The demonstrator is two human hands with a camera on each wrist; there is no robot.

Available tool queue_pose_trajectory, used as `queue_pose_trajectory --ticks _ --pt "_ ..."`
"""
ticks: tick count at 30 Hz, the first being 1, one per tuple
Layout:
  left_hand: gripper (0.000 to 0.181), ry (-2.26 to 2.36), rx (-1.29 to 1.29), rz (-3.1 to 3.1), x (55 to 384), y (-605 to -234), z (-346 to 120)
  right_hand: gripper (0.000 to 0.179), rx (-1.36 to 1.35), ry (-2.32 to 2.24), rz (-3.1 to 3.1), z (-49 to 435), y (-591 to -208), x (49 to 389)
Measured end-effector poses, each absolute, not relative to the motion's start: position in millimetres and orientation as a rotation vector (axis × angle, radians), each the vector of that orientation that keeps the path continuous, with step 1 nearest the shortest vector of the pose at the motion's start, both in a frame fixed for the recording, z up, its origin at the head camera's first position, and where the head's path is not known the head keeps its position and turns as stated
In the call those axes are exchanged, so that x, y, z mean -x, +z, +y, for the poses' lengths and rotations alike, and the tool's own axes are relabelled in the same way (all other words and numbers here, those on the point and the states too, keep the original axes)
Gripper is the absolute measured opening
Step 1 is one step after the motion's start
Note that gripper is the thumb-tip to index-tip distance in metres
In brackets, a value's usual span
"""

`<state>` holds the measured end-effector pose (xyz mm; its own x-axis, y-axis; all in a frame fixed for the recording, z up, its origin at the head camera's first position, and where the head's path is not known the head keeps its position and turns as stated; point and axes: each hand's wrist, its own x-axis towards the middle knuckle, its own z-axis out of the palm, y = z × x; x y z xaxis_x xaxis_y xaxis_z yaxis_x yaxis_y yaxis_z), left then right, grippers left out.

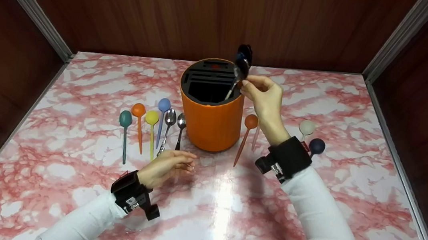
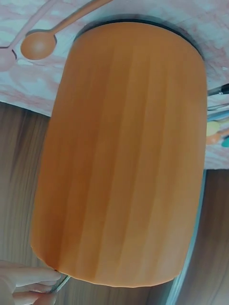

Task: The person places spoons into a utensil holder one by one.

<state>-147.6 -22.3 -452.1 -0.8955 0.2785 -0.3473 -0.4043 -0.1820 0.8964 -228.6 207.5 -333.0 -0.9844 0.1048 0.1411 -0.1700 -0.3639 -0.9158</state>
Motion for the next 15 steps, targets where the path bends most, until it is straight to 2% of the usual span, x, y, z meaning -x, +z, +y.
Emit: queue_pose_trajectory --ticks 15 --pt "0.029 2.096 0.158 1.635 145.8 -454.9 -22.8 0.011 0.007 2.490 -1.588 248.1 -351.2 223.9"
